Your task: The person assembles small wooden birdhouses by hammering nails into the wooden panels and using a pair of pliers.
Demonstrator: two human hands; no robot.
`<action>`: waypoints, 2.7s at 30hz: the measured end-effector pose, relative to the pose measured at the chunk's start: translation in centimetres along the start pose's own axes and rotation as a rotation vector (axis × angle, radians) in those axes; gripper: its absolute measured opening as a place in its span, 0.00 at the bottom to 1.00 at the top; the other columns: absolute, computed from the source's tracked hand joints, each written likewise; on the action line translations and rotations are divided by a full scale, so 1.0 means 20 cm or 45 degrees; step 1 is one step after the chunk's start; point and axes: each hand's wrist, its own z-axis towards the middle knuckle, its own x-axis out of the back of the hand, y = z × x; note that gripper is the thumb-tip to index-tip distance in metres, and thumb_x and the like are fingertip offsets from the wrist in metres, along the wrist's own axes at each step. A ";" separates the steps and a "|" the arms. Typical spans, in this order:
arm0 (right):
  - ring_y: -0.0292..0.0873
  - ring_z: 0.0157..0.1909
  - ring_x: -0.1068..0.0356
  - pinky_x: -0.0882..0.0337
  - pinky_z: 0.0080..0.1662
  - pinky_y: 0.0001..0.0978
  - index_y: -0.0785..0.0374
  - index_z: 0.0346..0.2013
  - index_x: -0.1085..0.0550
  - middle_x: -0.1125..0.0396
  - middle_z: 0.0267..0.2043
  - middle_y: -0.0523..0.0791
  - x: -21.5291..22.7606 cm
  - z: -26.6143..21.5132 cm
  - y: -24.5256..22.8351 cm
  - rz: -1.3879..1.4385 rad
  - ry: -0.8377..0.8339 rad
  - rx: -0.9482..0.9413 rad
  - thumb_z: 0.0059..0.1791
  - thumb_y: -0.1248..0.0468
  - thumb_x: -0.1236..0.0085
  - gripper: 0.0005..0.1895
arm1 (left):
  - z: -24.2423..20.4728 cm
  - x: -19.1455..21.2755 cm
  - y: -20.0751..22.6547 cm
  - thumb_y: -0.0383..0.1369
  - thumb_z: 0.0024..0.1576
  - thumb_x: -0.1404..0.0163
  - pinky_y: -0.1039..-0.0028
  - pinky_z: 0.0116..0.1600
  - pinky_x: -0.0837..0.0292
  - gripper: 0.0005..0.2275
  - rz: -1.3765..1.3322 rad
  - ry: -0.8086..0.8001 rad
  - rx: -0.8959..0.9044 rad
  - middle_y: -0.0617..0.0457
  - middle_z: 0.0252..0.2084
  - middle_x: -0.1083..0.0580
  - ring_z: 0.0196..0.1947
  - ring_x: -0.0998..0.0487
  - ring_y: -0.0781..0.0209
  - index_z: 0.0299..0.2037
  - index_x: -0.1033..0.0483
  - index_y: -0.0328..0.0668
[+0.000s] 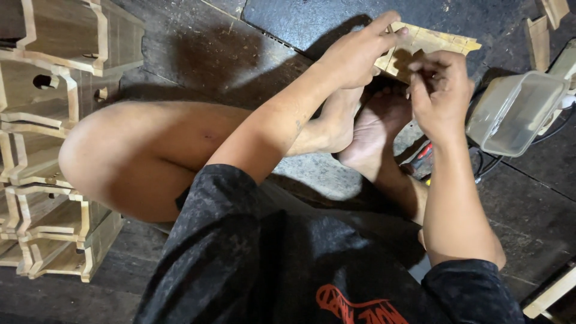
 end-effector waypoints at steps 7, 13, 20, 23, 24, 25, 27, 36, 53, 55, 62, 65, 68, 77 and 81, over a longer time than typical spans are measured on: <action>0.53 0.52 0.20 0.22 0.57 0.42 0.77 0.56 0.27 0.23 0.49 0.58 0.02 0.08 0.03 -0.214 -0.133 0.127 0.52 0.85 0.47 0.18 | 0.02 -0.06 -0.03 0.24 0.51 0.33 0.58 0.43 0.21 0.38 0.012 0.003 -0.016 0.49 0.76 0.52 0.52 0.19 0.43 0.74 0.35 0.45; 0.54 0.47 0.20 0.22 0.48 0.43 0.69 0.56 0.32 0.23 0.48 0.54 -0.02 0.07 0.06 -0.266 -0.013 0.088 0.52 0.79 0.39 0.20 | 0.04 -0.08 -0.06 0.26 0.49 0.32 0.54 0.45 0.21 0.32 0.013 0.046 -0.061 0.48 0.76 0.51 0.52 0.19 0.39 0.66 0.29 0.40; 0.54 0.41 0.25 0.25 0.40 0.38 0.73 0.50 0.42 0.41 0.52 0.59 -0.04 0.10 0.02 -0.165 -0.035 0.028 0.48 0.84 0.39 0.23 | 0.05 -0.09 -0.07 0.26 0.47 0.31 0.56 0.42 0.22 0.32 -0.018 0.052 -0.070 0.48 0.75 0.50 0.53 0.19 0.41 0.65 0.28 0.40; 0.56 0.43 0.32 0.31 0.39 0.42 0.73 0.48 0.41 0.42 0.50 0.59 -0.03 0.11 0.06 -0.284 -0.061 0.107 0.46 0.83 0.41 0.22 | 0.04 -0.07 -0.06 0.28 0.49 0.29 0.58 0.48 0.21 0.31 -0.075 0.060 -0.051 0.48 0.76 0.50 0.58 0.20 0.42 0.64 0.27 0.41; 0.56 0.44 0.39 0.38 0.40 0.45 0.73 0.46 0.39 0.42 0.47 0.58 -0.03 0.11 0.07 -0.409 -0.069 0.188 0.44 0.83 0.43 0.20 | 0.03 -0.06 -0.04 0.29 0.50 0.28 0.58 0.53 0.21 0.30 -0.116 0.040 -0.029 0.48 0.77 0.51 0.62 0.21 0.42 0.63 0.27 0.40; 0.56 0.44 0.39 0.38 0.40 0.45 0.73 0.46 0.39 0.42 0.47 0.58 -0.03 0.10 0.07 -0.409 -0.072 0.182 0.44 0.83 0.43 0.20 | 0.03 -0.08 -0.05 0.29 0.50 0.28 0.58 0.53 0.21 0.30 -0.121 0.035 -0.028 0.48 0.77 0.51 0.62 0.21 0.42 0.63 0.27 0.40; 0.56 0.45 0.41 0.41 0.40 0.46 0.73 0.45 0.40 0.44 0.46 0.58 -0.03 0.12 0.05 -0.388 -0.089 0.200 0.44 0.84 0.44 0.20 | 0.05 -0.11 -0.09 0.29 0.48 0.27 0.56 0.51 0.22 0.24 -0.081 0.064 -0.058 0.46 0.77 0.50 0.62 0.22 0.42 0.53 0.24 0.39; 0.57 0.44 0.41 0.41 0.41 0.46 0.75 0.46 0.39 0.44 0.45 0.58 -0.06 0.11 0.12 -0.409 -0.103 0.267 0.46 0.85 0.45 0.18 | 0.02 0.01 0.01 0.23 0.49 0.35 0.55 0.30 0.26 0.22 0.146 -0.023 -0.042 0.50 0.74 0.52 0.33 0.21 0.42 0.54 0.26 0.36; 0.57 0.42 0.29 0.32 0.44 0.48 0.68 0.46 0.27 0.29 0.42 0.54 0.06 -0.78 0.38 -0.729 0.540 -0.659 0.47 0.50 0.19 0.30 | -0.07 0.15 0.12 0.22 0.59 0.44 0.68 0.29 0.28 0.35 0.039 -0.137 0.111 0.50 0.79 0.54 0.35 0.23 0.55 0.77 0.40 0.57; 0.62 0.45 0.25 0.29 0.46 0.52 0.68 0.50 0.26 0.24 0.46 0.58 0.04 -0.92 0.56 -0.691 0.404 -1.071 0.43 0.40 0.21 0.39 | -0.07 0.16 0.13 0.21 0.59 0.44 0.68 0.28 0.29 0.35 0.035 -0.164 0.112 0.51 0.79 0.54 0.30 0.24 0.56 0.77 0.40 0.56; 0.38 0.25 0.38 0.27 0.27 0.32 0.56 0.39 0.35 0.33 0.33 0.45 0.14 -0.86 0.30 0.592 0.601 -1.406 0.46 0.72 0.44 0.12 | -0.08 0.22 0.18 0.16 0.53 0.45 0.77 0.25 0.30 0.37 0.033 -0.123 0.132 0.49 0.79 0.49 0.24 0.28 0.66 0.75 0.37 0.55; 0.43 0.26 0.33 0.29 0.25 0.35 0.53 0.59 0.47 0.35 0.43 0.49 0.22 -0.65 -0.05 0.432 0.450 -0.957 0.51 0.72 0.41 0.30 | -0.04 0.17 0.11 0.16 0.52 0.43 0.74 0.27 0.28 0.39 0.075 -0.086 0.107 0.47 0.79 0.50 0.34 0.22 0.61 0.76 0.38 0.55; 0.50 0.35 0.35 0.32 0.36 0.43 0.59 0.73 0.48 0.38 0.50 0.55 0.23 -0.55 -0.27 -0.042 0.297 -0.479 0.58 0.62 0.40 0.34 | -0.05 0.12 0.12 0.16 0.54 0.43 0.68 0.32 0.26 0.38 0.072 -0.147 0.093 0.48 0.79 0.53 0.46 0.21 0.51 0.77 0.40 0.54; 0.58 0.41 0.29 0.30 0.48 0.47 0.63 0.70 0.35 0.28 0.49 0.55 0.11 -0.26 -0.27 -0.498 -0.070 -0.281 0.58 0.64 0.46 0.25 | 0.04 0.04 0.02 0.13 0.51 0.49 0.62 0.39 0.25 0.38 0.042 -0.031 0.084 0.43 0.79 0.50 0.48 0.22 0.45 0.74 0.35 0.53; 0.67 0.52 0.30 0.32 0.53 0.58 0.68 0.66 0.33 0.31 0.54 0.61 0.06 -0.33 -0.19 -0.548 -0.025 -0.228 0.55 0.66 0.47 0.24 | 0.00 -0.04 -0.02 0.11 0.49 0.49 0.50 0.35 0.29 0.40 0.066 0.017 0.016 0.49 0.76 0.50 0.52 0.22 0.33 0.75 0.35 0.54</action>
